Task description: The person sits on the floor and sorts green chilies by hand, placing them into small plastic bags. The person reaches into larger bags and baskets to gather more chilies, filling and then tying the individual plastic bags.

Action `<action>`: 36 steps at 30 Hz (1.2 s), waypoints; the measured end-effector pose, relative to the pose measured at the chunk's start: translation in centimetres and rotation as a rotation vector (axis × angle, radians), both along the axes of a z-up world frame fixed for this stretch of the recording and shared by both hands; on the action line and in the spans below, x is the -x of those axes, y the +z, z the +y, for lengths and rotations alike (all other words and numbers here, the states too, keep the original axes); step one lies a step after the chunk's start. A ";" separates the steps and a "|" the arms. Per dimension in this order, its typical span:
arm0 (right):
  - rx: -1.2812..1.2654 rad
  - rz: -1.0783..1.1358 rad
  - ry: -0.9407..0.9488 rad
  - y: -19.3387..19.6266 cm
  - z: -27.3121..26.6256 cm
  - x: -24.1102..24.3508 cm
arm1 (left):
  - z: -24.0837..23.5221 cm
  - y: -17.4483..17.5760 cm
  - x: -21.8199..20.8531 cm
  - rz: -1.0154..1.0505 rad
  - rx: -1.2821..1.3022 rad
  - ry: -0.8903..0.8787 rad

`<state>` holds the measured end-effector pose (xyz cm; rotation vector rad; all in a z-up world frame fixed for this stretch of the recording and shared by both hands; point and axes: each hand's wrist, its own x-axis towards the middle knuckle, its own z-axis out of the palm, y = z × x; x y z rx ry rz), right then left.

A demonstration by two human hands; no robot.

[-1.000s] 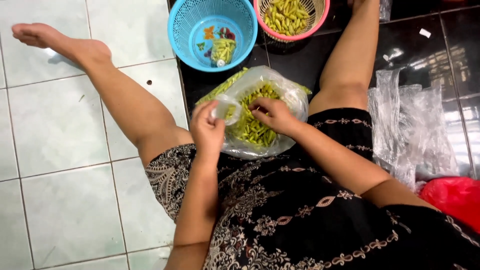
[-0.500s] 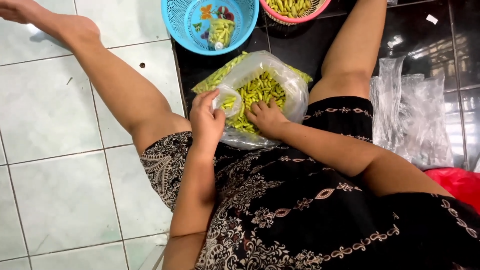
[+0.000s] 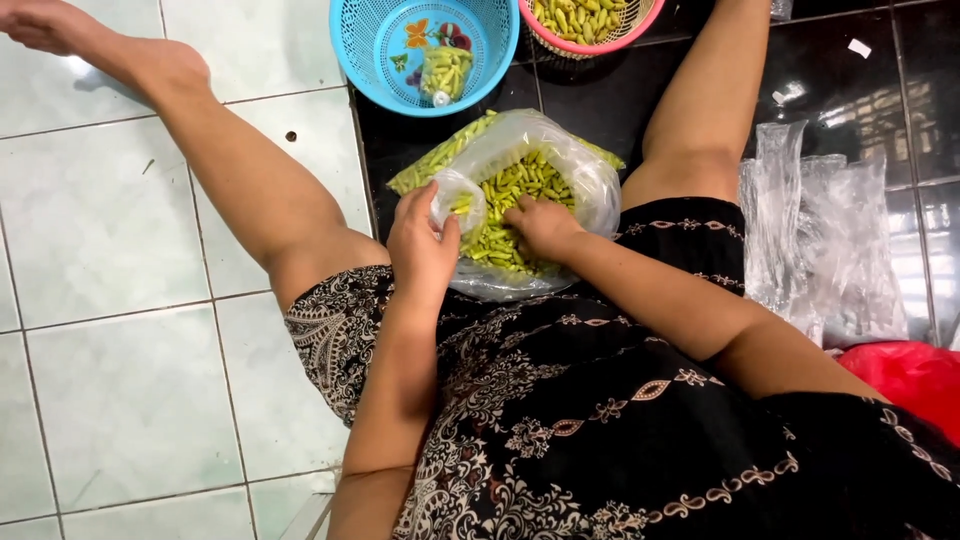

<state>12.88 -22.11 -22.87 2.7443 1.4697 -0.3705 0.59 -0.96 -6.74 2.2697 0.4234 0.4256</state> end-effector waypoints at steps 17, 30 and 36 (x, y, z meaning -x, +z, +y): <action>-1.495 1.916 -0.691 14.7 0.4 -0.2 | -3.8 2.8 -0.2 -0.099 0.128 -0.118; -1.926 1.319 -0.576 20.5 5.1 3.0 | -4.7 2.2 -0.3 -0.079 0.169 -0.123; -1.902 1.229 -0.458 19.6 5.3 2.9 | -4.6 1.3 -0.6 -0.112 0.135 -0.119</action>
